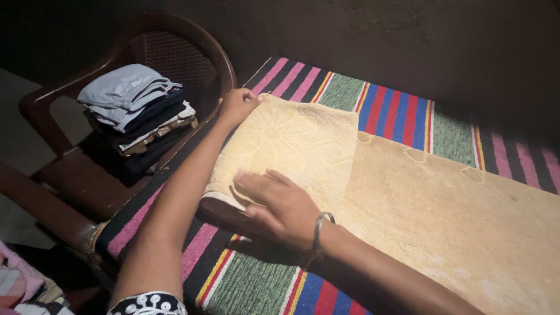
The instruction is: The person unfolds a beige towel on a striped tablecloth, smooths it out, and folds it in half lengthwise. They continue folding the towel into smaller sections, pressing each fold to keep it neat.
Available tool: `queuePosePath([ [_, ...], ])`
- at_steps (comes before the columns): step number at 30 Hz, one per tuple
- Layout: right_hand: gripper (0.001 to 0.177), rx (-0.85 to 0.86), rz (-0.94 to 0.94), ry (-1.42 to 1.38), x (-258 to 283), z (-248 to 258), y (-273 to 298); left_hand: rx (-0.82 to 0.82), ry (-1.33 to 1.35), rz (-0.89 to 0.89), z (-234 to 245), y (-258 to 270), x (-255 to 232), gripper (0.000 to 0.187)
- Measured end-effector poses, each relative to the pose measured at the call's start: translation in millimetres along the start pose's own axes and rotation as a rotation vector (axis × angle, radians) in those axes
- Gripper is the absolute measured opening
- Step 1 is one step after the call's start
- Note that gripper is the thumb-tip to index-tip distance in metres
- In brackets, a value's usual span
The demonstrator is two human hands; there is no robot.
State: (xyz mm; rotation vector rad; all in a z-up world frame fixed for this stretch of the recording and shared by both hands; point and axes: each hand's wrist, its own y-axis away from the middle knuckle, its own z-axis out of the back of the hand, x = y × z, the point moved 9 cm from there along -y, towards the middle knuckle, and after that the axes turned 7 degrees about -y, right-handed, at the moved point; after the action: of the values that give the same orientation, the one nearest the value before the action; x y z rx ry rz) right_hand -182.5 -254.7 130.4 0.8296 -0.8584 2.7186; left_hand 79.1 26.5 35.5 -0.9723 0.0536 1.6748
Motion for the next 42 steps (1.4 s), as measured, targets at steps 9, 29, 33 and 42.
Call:
queuePosePath([
  [9,0.054,0.225,0.085,0.206,-3,-22,-3,-0.006,-0.084,0.027,13,11,-14,0.032],
  [29,0.066,0.123,-0.482,0.529,-121,26,5,0.396,-0.675,-0.352,38,184,-143,0.065],
  [33,0.066,0.083,-0.531,0.534,-134,36,16,0.517,-0.627,-0.216,47,228,-171,0.081],
  [42,0.075,-0.174,-0.828,0.463,-208,110,83,0.315,-0.658,0.101,112,241,-132,0.085],
])
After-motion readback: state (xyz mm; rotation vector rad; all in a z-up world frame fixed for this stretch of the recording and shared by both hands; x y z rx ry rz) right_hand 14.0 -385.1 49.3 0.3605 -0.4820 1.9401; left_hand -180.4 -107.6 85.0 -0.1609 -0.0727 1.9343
